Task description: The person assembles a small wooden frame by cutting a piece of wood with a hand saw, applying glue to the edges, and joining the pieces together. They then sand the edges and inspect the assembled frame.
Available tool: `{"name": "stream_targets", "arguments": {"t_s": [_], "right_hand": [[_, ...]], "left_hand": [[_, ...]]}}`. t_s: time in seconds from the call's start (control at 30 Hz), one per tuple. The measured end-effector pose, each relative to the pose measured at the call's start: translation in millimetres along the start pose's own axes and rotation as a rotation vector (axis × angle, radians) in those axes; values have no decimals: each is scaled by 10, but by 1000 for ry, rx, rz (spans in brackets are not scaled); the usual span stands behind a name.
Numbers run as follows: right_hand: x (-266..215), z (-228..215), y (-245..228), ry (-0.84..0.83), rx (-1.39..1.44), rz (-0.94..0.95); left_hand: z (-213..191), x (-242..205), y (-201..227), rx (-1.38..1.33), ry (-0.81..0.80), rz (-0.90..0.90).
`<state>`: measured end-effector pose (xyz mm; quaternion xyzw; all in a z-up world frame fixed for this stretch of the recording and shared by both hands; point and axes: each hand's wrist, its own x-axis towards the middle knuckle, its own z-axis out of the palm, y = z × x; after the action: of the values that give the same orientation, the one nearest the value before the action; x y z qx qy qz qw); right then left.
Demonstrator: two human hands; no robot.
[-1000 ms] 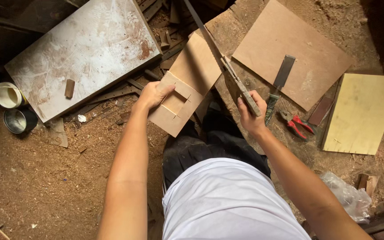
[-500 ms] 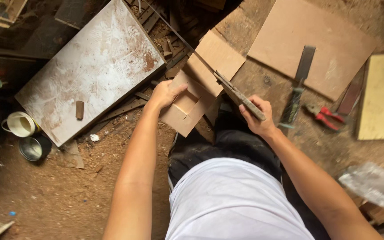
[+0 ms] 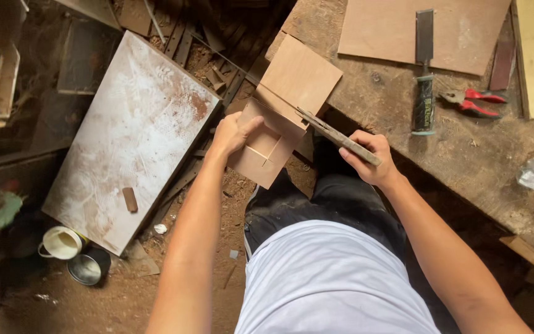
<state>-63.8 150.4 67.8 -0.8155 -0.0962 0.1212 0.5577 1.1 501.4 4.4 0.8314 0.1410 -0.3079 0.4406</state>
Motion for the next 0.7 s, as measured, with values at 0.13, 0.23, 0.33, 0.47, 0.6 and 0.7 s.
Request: {"name": "stream_targets", "arguments": {"t_s": [0.13, 0.23, 0.33, 0.47, 0.6, 0.7], "right_hand": [[-111, -27, -102, 4, -1, 11], [-160, -37, -100, 2, 12, 28], [-105, -82, -65, -15, -6, -86], [-128, -122, -37, -70, 6, -6], [-72, -105, -1, -104, 18, -32], [-29, -47, 32, -152, -26, 4]], "left_hand": [[-44, 32, 70, 50, -38, -68], [-54, 63, 43, 40, -10, -18], [-40, 117, 15, 81, 6, -5], [28, 134, 9, 116, -3, -40], [2, 114, 21, 87, -5, -44], [37, 128, 42, 119, -10, -74]]}}
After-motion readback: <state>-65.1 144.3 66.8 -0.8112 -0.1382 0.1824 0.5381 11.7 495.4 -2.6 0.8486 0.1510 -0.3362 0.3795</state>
